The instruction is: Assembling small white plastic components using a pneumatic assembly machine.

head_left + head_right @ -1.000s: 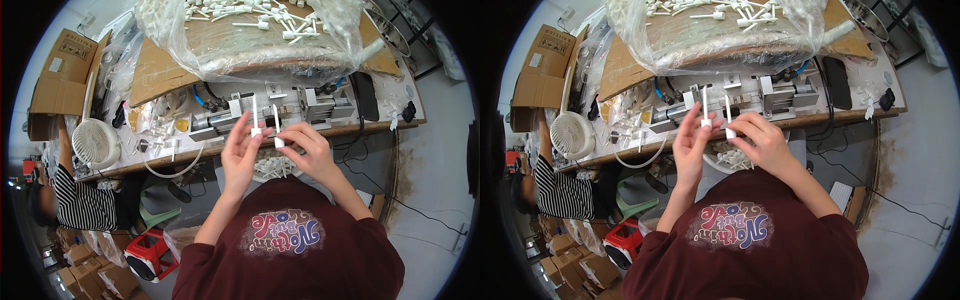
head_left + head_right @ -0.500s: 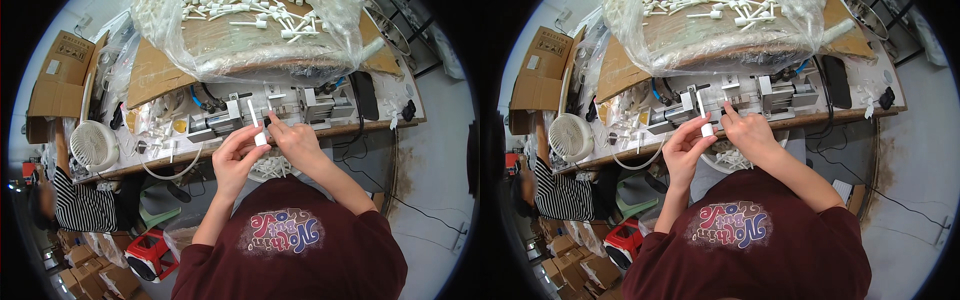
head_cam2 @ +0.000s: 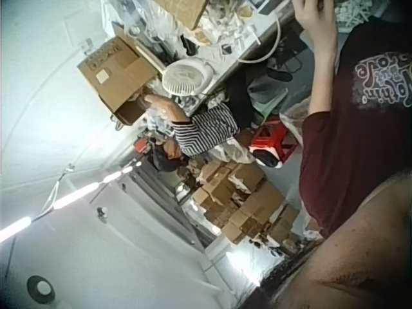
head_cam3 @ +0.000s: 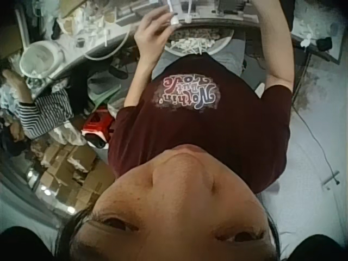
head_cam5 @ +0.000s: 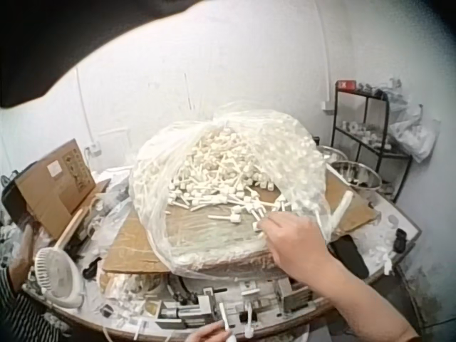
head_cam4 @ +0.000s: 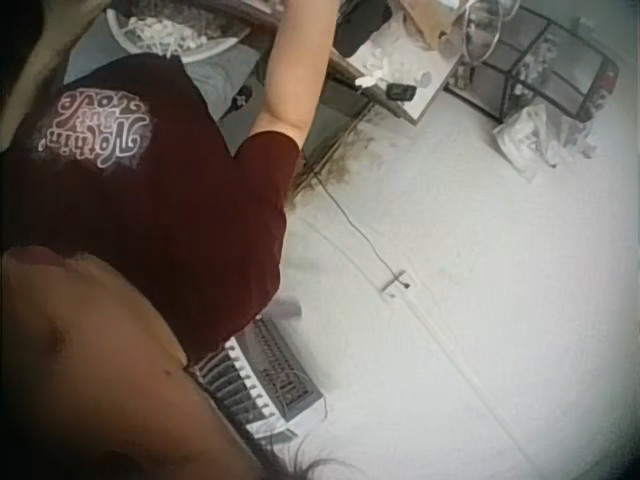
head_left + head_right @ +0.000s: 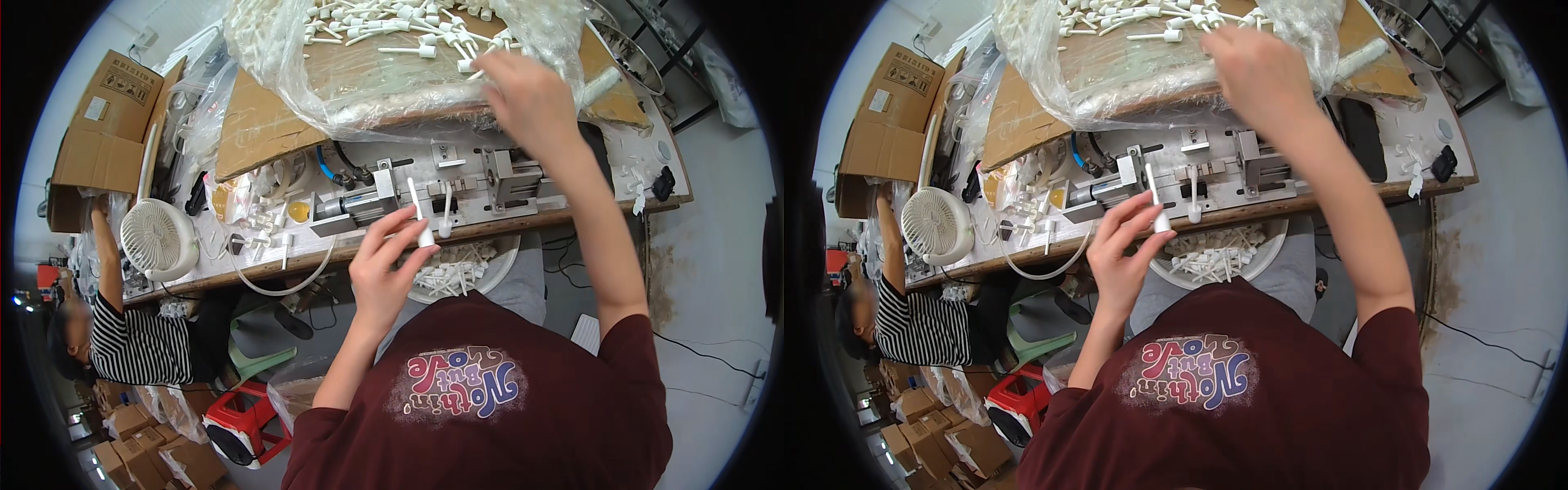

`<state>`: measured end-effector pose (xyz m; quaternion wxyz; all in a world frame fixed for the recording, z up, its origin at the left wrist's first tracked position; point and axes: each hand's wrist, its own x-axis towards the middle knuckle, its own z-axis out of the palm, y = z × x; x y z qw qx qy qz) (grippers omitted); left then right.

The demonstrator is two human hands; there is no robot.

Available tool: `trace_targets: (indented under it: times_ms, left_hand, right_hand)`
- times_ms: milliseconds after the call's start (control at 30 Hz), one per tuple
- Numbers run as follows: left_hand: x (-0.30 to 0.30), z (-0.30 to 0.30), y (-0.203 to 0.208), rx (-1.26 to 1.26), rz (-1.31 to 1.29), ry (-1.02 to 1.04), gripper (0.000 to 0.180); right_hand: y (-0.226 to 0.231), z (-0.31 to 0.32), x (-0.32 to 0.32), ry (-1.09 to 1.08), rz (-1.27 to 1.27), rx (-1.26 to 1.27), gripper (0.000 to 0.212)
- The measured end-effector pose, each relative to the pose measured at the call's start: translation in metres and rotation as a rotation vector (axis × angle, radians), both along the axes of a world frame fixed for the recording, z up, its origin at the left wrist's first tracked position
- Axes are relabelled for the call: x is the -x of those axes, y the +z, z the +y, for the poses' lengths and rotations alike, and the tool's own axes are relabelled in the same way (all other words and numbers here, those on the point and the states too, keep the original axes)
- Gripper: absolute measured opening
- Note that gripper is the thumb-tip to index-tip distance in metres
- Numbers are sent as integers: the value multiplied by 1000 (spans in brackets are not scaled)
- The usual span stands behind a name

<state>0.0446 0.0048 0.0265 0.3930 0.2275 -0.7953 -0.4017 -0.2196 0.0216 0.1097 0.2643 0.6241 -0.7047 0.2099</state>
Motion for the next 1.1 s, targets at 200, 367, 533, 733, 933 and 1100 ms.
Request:
trace_targets:
  times_ms: [200,367,533,733,933,1100]
  left_hand:
    - [25,-1,-21,465,-181,27,31]
    - [35,-2,-40,568,-373,-20,29]
    - [39,-11,-32,597,-427,-53,28]
    - [40,-10,-30,541,-434,-52,27]
    - [40,-10,-33,536,-427,-32,27]
    - [42,-10,-33,538,-408,-38,26]
  right_hand:
    - [-20,-72,66,77,362,-174,14]
    - [-16,-87,70,133,415,-360,11]
    - [-12,-75,74,232,429,-316,8]
    - [-11,-58,80,334,123,-94,18]
    - [2,-40,75,191,-1050,-19,18]
    - [-10,-30,86,273,-1413,117,23]
